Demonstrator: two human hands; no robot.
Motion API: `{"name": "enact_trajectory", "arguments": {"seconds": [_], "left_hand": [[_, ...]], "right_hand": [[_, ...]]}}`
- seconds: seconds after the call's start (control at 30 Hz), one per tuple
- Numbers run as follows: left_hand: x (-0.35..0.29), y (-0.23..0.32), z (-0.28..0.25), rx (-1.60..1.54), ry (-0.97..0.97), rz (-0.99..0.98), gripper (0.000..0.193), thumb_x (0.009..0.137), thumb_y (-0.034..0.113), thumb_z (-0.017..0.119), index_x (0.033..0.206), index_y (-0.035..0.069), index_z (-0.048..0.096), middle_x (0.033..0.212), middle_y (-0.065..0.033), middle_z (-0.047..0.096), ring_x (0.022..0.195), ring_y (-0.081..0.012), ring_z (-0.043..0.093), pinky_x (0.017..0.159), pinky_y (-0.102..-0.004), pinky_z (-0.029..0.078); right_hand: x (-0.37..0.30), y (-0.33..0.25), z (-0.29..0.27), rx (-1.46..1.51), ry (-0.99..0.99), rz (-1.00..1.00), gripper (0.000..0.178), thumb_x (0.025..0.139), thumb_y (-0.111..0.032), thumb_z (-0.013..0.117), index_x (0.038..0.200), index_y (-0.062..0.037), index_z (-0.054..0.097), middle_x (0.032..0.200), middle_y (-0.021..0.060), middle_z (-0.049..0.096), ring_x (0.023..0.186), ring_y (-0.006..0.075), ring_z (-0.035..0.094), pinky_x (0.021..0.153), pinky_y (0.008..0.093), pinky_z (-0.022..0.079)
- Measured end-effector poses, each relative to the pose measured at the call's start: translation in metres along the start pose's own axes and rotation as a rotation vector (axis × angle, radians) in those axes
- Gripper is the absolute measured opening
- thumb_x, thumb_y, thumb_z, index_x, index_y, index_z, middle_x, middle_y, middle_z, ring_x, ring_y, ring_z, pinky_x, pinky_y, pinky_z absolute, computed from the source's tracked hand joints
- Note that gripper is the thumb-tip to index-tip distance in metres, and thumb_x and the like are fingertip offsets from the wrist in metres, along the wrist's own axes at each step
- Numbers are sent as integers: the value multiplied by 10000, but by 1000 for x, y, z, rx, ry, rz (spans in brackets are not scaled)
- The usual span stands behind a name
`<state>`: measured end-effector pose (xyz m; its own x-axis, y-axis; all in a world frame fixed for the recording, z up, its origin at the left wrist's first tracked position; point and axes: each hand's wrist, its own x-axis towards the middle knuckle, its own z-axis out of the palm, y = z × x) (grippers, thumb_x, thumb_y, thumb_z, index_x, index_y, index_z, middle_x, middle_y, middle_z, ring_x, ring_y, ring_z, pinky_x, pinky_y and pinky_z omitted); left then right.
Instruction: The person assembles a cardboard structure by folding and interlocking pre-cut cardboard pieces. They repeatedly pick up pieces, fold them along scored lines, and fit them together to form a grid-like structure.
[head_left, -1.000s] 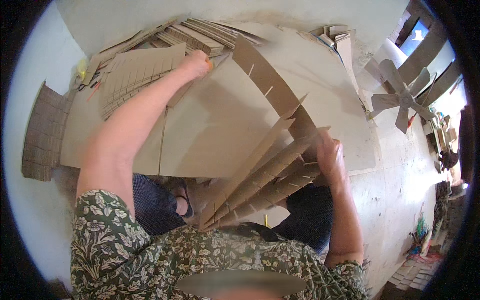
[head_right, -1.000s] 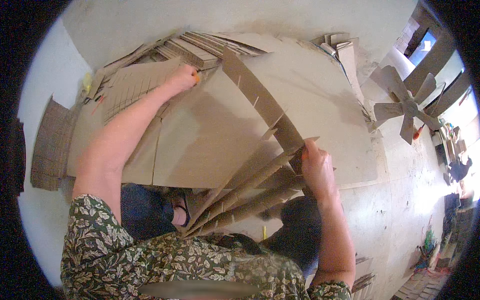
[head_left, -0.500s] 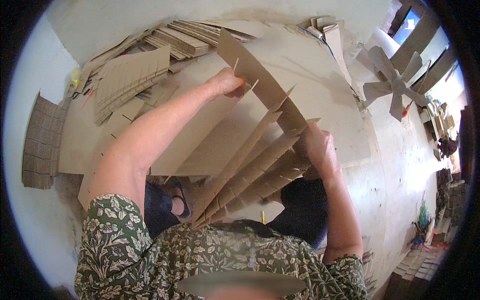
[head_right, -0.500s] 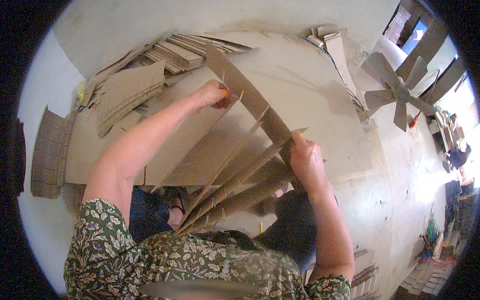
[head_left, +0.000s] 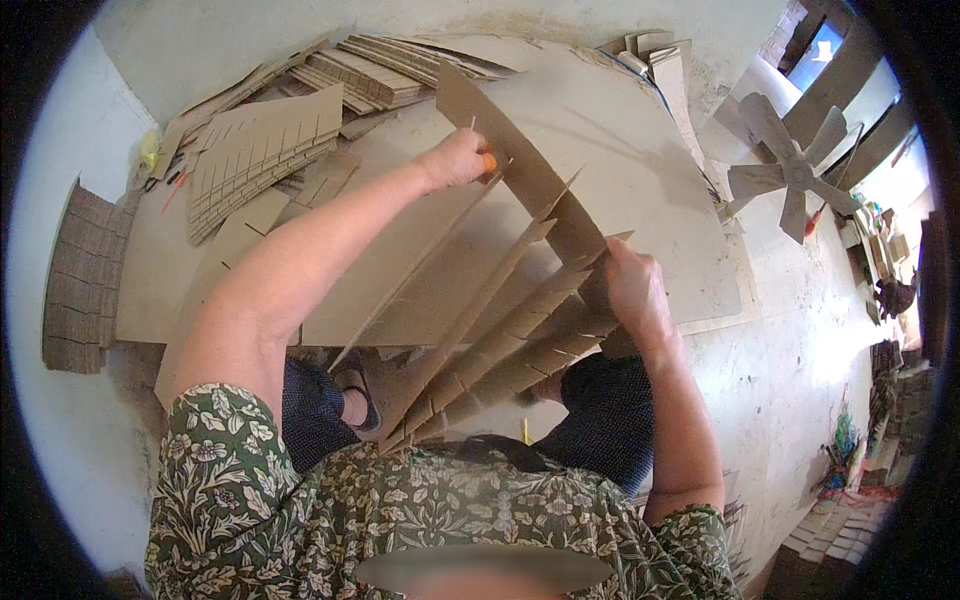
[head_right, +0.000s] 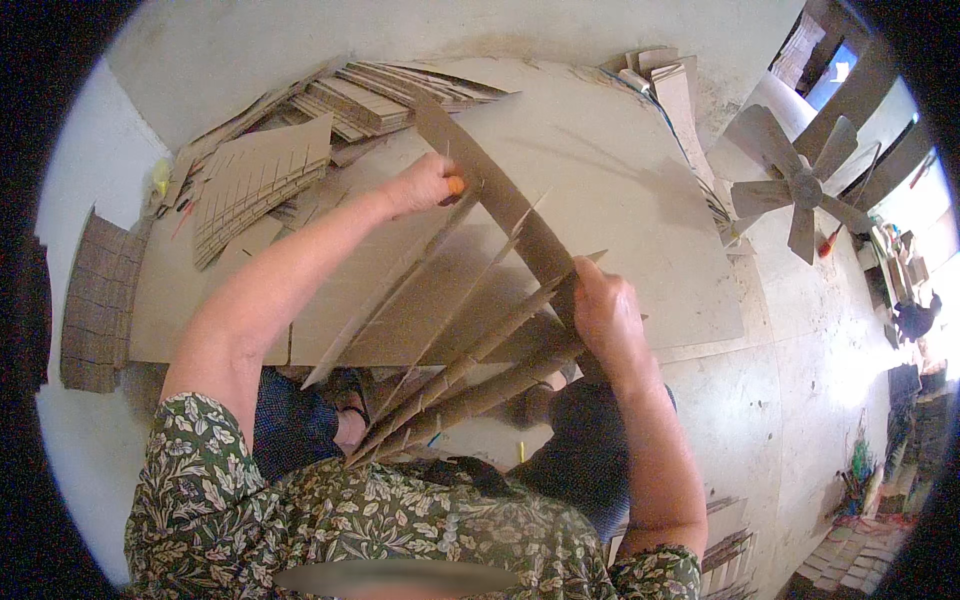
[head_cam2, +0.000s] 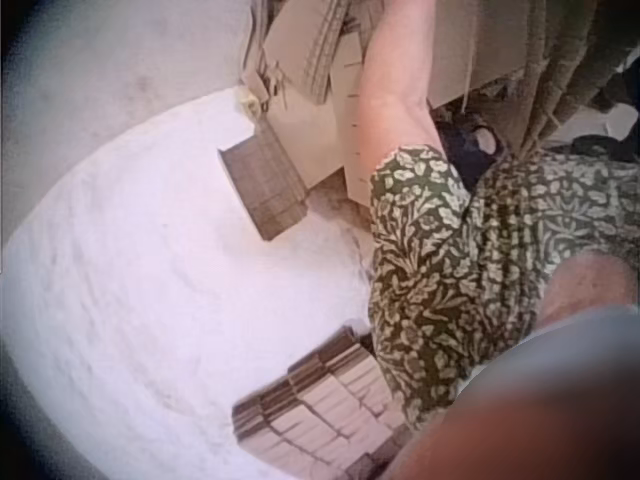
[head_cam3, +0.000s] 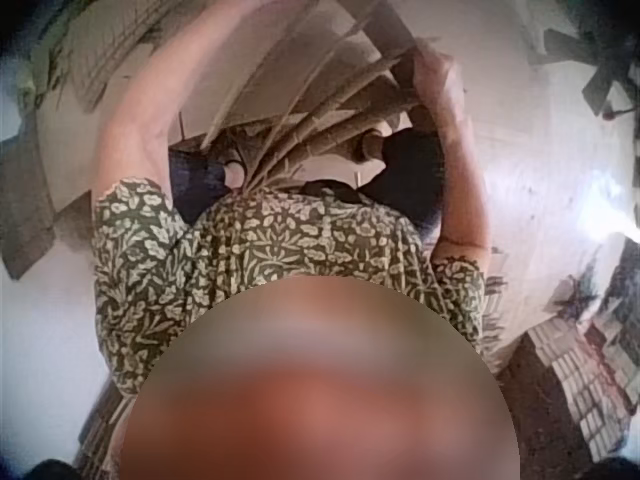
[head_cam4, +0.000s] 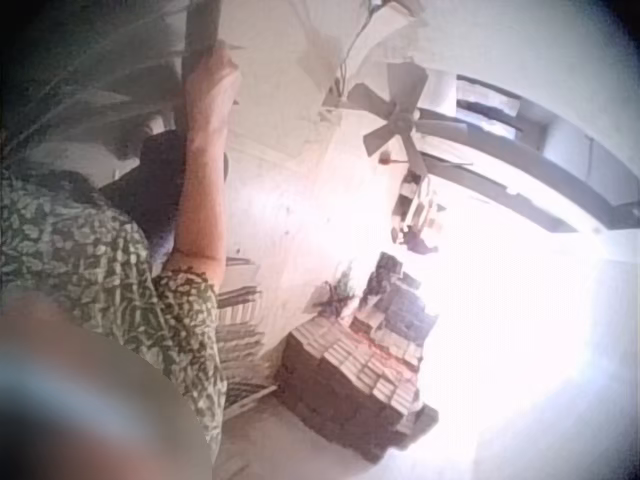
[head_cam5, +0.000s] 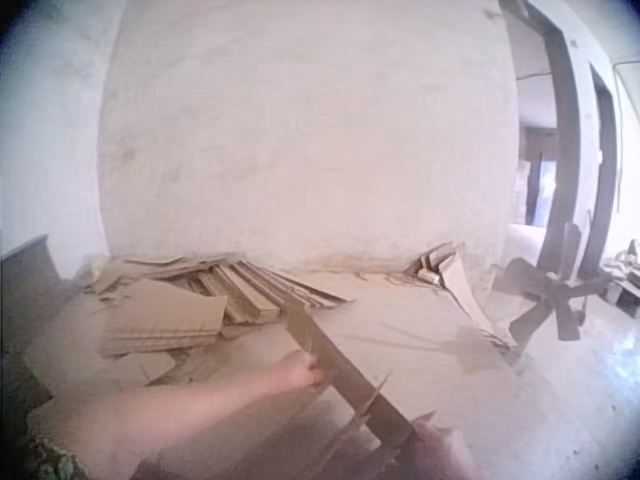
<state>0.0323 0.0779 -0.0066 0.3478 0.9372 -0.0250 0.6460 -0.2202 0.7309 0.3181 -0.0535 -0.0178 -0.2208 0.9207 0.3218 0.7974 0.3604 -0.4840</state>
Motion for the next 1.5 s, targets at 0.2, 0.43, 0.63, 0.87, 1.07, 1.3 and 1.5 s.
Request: {"name": "enact_trajectory", "arguments": {"seconds": [0.2, 0.43, 0.63, 0.87, 1.07, 1.3, 1.5], "left_hand": [[-16, 3, -19, -284, -13, 59, 274, 907, 259, 572, 884, 0, 657, 765, -44, 631, 713, -92, 534, 655, -276, 438], [-75, -98, -72, 533, 623, -70, 472, 879, 295, 618, 1265, 46, 508, 1189, -164, 597, 1065, -323, 575, 916, -388, 456], [-95, -155, -107, 898, 591, -460, 612, 841, 310, 657, 1337, 68, 395, 1450, -104, 323, 1323, -322, 312, 1048, -488, 319], [-89, -140, -118, 968, 389, -453, 410, 828, 287, 661, 1152, 66, 542, 1209, -102, 517, 1142, -326, 494, 914, -464, 431], [-90, -161, -121, 779, 498, -289, 188, 865, 230, 604, 971, 75, 597, 1052, -131, 581, 969, -347, 580, 780, -470, 476], [-85, -175, -129, 758, 467, -396, 205, 873, 217, 594, 1032, 93, 636, 949, -169, 635, 889, -377, 606, 747, -495, 481], [-81, -149, -139, 728, 476, -397, 232, 839, 250, 619, 808, 20, 620, 855, -192, 642, 804, -390, 598, 706, -471, 460]], "right_hand": [[18, -10, -1, -68, -73, -21, 139, 834, 11, 480, 923, -21, 583, 757, 262, 603, 741, 444, 601, 625, 490, 476], [35, 8, 7, -123, -95, 25, 250, 786, -2, 468, 998, 0, 601, 817, 313, 568, 829, 466, 582, 678, 491, 469], [45, 18, 16, -116, -68, 46, 244, 780, -14, 470, 987, -6, 599, 825, 317, 570, 841, 478, 565, 714, 500, 470], [47, 18, -10, -252, -114, 56, 296, 812, -78, 539, 1100, -42, 598, 870, 257, 624, 843, 442, 603, 717, 497, 486], [55, 11, -15, -432, 113, -184, 409, 850, -107, 552, 1254, -83, 492, 1006, 215, 619, 891, 402, 615, 737, 480, 501], [80, 10, 18, -208, -151, -6, 536, 839, -61, 494, 1362, -128, 403, 937, 274, 624, 886, 434, 611, 788, 516, 488], [85, 18, 18, -139, -193, 20, 594, 804, 2, 462, 1384, -111, 401, 869, 313, 596, 863, 462, 593, 788, 500, 449]]}}
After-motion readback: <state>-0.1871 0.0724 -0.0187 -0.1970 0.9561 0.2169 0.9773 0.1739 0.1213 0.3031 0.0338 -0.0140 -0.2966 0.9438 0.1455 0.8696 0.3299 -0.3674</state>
